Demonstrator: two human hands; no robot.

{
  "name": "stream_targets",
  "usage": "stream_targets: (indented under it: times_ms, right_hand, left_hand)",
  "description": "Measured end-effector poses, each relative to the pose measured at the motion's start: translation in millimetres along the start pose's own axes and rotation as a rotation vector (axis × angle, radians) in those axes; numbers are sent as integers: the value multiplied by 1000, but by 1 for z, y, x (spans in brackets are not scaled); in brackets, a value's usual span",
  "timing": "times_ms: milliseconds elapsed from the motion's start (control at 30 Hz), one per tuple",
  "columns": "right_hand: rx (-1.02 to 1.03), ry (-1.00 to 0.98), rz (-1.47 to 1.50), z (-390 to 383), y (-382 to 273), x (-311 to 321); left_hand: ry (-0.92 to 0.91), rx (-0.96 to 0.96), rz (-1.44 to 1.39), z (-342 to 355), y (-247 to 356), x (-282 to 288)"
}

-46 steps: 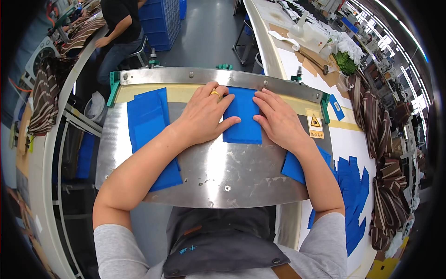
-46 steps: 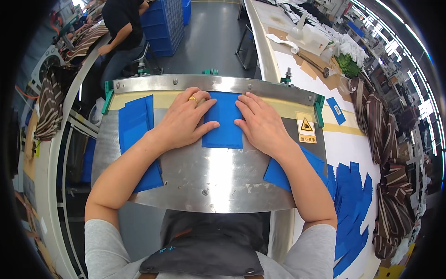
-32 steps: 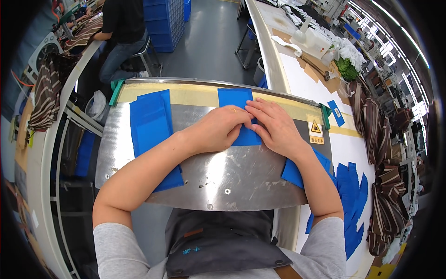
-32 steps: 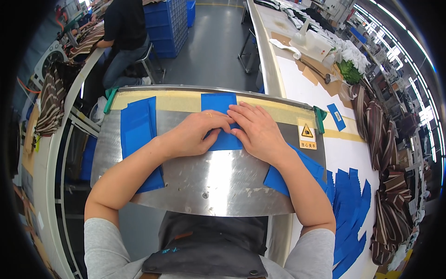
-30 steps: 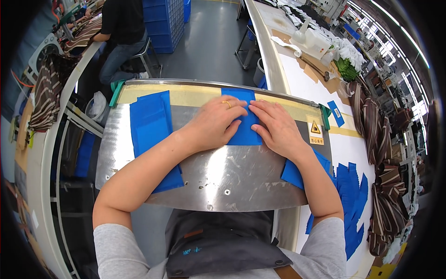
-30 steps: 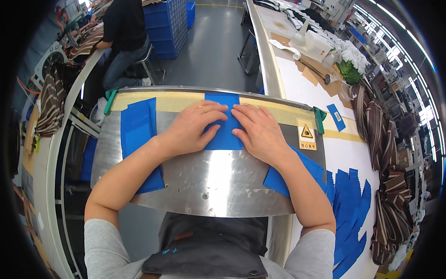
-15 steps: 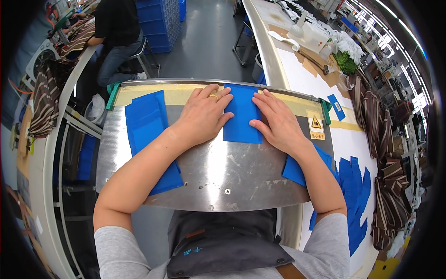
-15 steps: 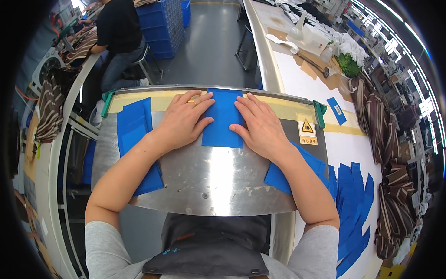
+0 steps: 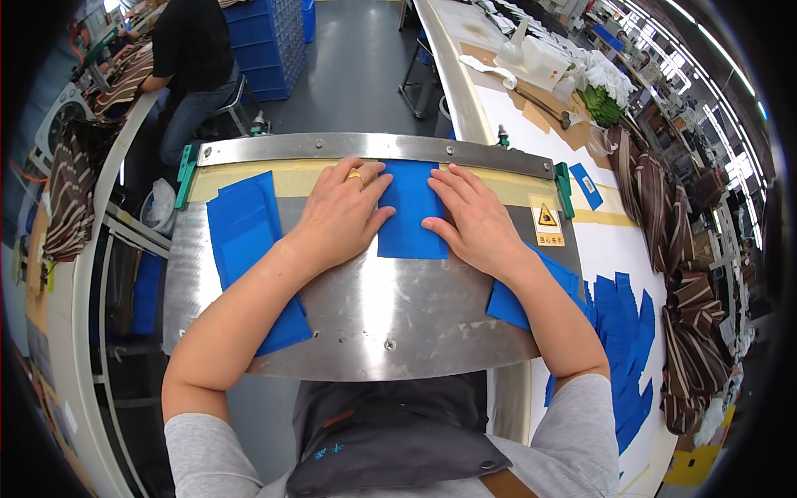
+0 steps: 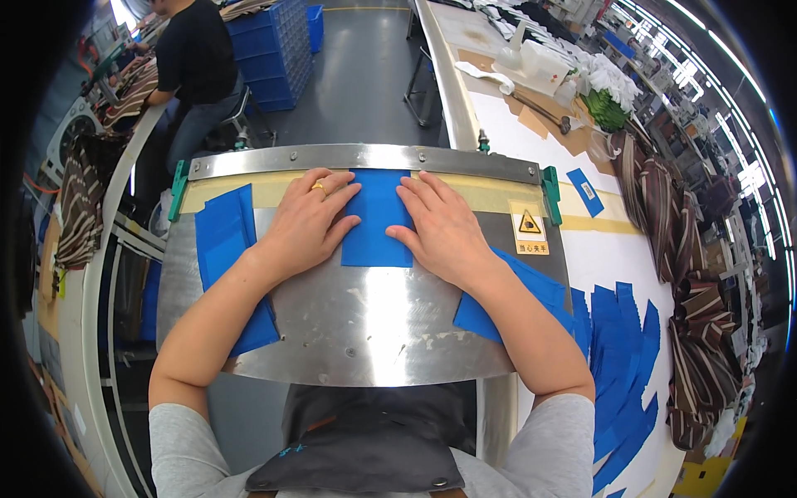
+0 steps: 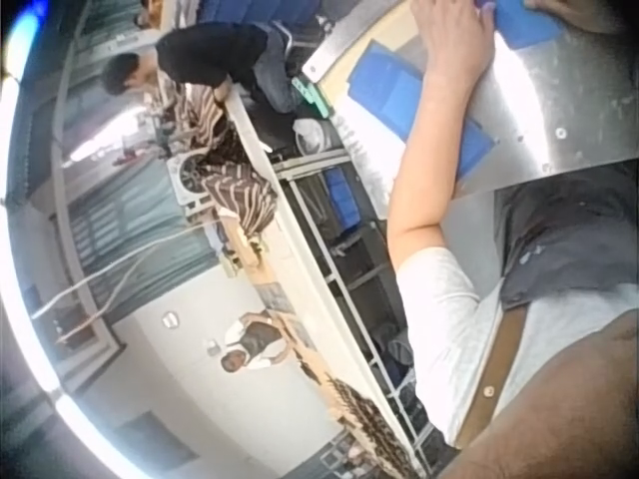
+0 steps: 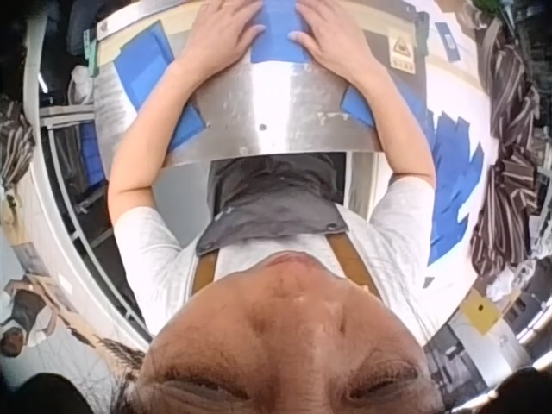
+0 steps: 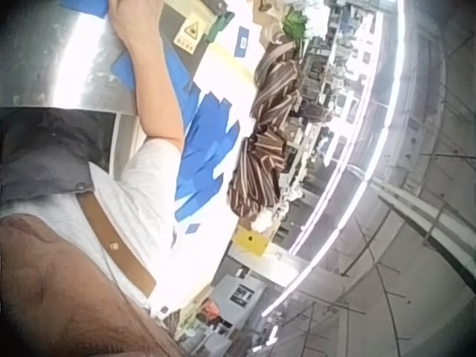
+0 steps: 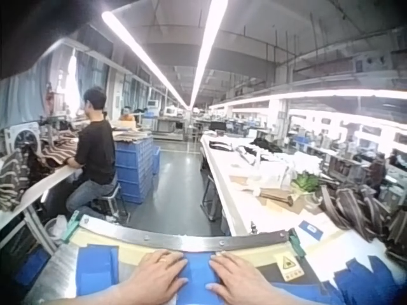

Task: The worker is folding and organizing blue fabric pieces, possibly for lining or internal bag components, using a metal folding jig at a workshop station.

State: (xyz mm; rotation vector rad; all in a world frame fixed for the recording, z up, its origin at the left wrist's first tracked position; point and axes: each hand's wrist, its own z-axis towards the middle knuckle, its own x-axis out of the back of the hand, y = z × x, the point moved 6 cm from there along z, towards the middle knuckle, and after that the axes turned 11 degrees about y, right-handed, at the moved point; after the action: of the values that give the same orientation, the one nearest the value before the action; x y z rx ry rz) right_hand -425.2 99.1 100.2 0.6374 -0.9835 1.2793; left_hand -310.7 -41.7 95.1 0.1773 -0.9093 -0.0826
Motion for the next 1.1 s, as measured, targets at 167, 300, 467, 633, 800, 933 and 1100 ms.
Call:
stream_targets:
  times_ms: [167, 300, 467, 633, 800, 933, 1100]
  right_hand:
    - [-6, -7, -18, 3, -5, -2]
    - [30, 5, -32, 1, -3, -1]
    - [91, 68, 90, 3, -16, 18]
    - [90, 59, 118, 5, -14, 20]
    - [-169, 2, 8, 5, 14, 22]
    - [-44, 39, 40, 4, 9, 19]
    - [-67, -86, -72, 0, 8, 14]
  left_hand:
    - [-19, 17, -31, 1, -2, 7]
    - [19, -71, -20, -3, 1, 7]
    - [-61, -104, 11, 6, 20, 20]
    - [-89, 32, 67, 5, 15, 4]
    - [67, -35, -11, -3, 4, -1]
    - [-54, -12, -21, -2, -5, -7]
    - [-122, 57, -7, -4, -7, -7]
